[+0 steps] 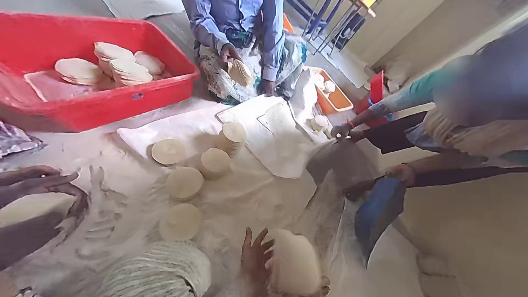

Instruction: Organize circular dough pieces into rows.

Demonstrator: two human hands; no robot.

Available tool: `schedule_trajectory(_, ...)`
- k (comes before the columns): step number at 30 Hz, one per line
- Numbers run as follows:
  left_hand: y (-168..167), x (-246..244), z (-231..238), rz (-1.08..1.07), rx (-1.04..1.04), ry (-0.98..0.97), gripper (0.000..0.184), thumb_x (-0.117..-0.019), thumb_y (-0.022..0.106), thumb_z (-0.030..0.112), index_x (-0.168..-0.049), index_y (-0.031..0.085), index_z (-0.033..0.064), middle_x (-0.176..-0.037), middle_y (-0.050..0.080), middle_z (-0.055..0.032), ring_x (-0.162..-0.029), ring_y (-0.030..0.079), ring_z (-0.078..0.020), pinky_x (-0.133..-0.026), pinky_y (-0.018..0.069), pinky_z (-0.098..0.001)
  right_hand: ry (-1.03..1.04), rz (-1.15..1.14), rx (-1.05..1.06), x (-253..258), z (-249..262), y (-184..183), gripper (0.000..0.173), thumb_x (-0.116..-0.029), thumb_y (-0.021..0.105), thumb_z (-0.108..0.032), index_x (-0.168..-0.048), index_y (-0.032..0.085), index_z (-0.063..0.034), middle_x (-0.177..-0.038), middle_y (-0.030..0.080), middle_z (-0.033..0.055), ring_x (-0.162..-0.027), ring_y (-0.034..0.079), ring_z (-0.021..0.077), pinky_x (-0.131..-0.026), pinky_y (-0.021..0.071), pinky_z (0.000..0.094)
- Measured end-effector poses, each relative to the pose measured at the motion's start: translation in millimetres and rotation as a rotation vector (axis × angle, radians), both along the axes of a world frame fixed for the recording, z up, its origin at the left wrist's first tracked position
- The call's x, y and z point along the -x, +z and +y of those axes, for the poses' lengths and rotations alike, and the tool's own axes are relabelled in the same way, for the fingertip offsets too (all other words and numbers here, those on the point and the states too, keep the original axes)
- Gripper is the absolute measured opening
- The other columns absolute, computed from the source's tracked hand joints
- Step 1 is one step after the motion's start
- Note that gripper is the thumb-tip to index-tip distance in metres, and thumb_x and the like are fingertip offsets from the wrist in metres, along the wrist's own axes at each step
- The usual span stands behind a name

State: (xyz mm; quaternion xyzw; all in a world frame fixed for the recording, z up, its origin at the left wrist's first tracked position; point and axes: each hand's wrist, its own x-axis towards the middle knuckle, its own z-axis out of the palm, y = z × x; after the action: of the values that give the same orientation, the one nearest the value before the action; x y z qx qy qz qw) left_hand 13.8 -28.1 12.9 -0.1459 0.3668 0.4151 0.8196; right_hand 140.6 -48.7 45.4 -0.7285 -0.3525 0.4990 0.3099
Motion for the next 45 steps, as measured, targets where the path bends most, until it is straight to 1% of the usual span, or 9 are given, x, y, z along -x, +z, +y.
schedule_trajectory(3, 3, 2, 14, 0.019, 0.054, 0.142, 0.076, -0.1017, 0.014, 0.068, -0.125, 0.058, 0.0102, -0.097, 0.07, -0.0123, -0.084, 0.07, -0.0231, -0.069, 0.0585, -0.0444, 0.024, -0.462, -0.113, 33, 36, 0, 0.055, -0.0868, 0.078, -0.038, -0.124, 0.066, 0.0015, -0.106, 0.071, 0.0234, -0.099, 0.067, 0.0391, -0.087, 0.0509, 0.0612)
schedule_trajectory(7, -6, 20, 22, 0.083, -0.213, 0.101, 0.088, -0.0996, -0.008, 0.065, -0.153, 0.037, 0.0101, -0.131, 0.061, -0.016, -0.111, 0.062, -0.0243, -0.087, 0.0504, -0.0442, 0.005, -0.424, -0.429, 37, 15, 32, 0.072, -0.0793, 0.08, -0.029, -0.133, 0.052, 0.0095, -0.109, 0.068, 0.0202, -0.095, 0.068, 0.0195, -0.084, 0.0571, 0.0381)
schedule_trajectory(13, -7, -3, 25, 0.048, -0.093, 0.047, 0.056, -0.1075, 0.024, 0.051, -0.114, 0.06, 0.0082, -0.091, 0.069, -0.0119, -0.081, 0.069, -0.0241, -0.068, 0.0576, -0.0445, 0.07, -0.416, -0.125, 19, 15, 28, 0.078, -0.0751, 0.085, -0.033, -0.137, 0.056, 0.0049, -0.113, 0.069, 0.0242, -0.106, 0.067, 0.0353, -0.093, 0.0518, 0.0563)
schedule_trajectory(18, -3, 11, 26, 0.076, -0.444, 0.061, 0.081, -0.1031, -0.003, 0.057, -0.148, 0.042, 0.0077, -0.118, 0.068, -0.0101, -0.101, 0.067, -0.0182, -0.083, 0.056, -0.0394, 0.012, -0.417, -0.39, 22, -5, 51, 0.081, -0.0687, 0.079, -0.029, -0.134, 0.052, 0.0098, -0.115, 0.067, 0.0192, -0.104, 0.066, 0.0166, -0.091, 0.0542, 0.0345)
schedule_trajectory(22, 11, -1, 16, -0.012, -0.24, 0.195, 0.068, -0.1067, 0.015, 0.056, -0.104, 0.065, 0.0099, -0.085, 0.073, -0.0073, -0.079, 0.072, -0.0181, -0.07, 0.0609, -0.0382, 0.086, -0.499, -0.265, 25, -3, 40, 0.084, -0.0711, 0.085, -0.038, -0.135, 0.057, 0.009, -0.117, 0.067, 0.0274, -0.111, 0.065, 0.0386, -0.096, 0.0493, 0.0586)
schedule_trajectory(27, 4, 18, 20, 0.039, -0.438, 0.185, 0.086, -0.1022, -0.005, 0.06, -0.138, 0.053, 0.0065, -0.11, 0.072, -0.0052, -0.099, 0.069, -0.0152, -0.083, 0.0573, -0.0367, 0.068, -0.493, -0.47, 31, -8, 56, 0.07, -0.0713, 0.075, -0.029, -0.125, 0.059, 0.0112, -0.106, 0.07, 0.0181, -0.099, 0.068, 0.0152, -0.089, 0.0542, 0.0339)
schedule_trajectory(37, 9, 25, 22, 0.021, -0.457, 0.18, 0.087, -0.1018, -0.005, 0.06, -0.138, 0.051, 0.0041, -0.107, 0.073, -0.0053, -0.097, 0.07, -0.0148, -0.082, 0.0574, -0.0352, 0.085, -0.501, -0.48, 35, -17, 62, 0.076, -0.0692, 0.08, -0.032, -0.126, 0.056, 0.0138, -0.107, 0.069, 0.0189, -0.099, 0.067, 0.0126, -0.089, 0.0546, 0.0311)
schedule_trajectory(41, 26, 17, 23, 0.031, -0.475, 0.146, 0.073, -0.1075, 0.005, 0.044, -0.116, 0.066, 0.0061, -0.092, 0.075, -0.0022, -0.086, 0.073, -0.0124, -0.076, 0.0602, -0.032, 0.111, -0.498, -0.357, 42, -5, 53, 0.077, -0.0673, 0.089, -0.031, -0.127, 0.061, 0.0102, -0.112, 0.069, 0.026, -0.106, 0.067, 0.0362, -0.094, 0.0527, 0.0547)
schedule_trajectory(45, 7, 27, 22, 0.138, -0.588, 0.175, 0.084, -0.103, -0.007, 0.053, -0.139, 0.049, 0.0018, -0.114, 0.071, -0.0051, -0.105, 0.068, -0.0146, -0.089, 0.0547, -0.0352, 0.09, -0.514, -0.462, 37, -10, 69, 0.07, -0.0669, 0.083, -0.032, -0.12, 0.063, 0.008, -0.103, 0.071, 0.0158, -0.095, 0.069, 0.0159, -0.085, 0.0578, 0.0347)
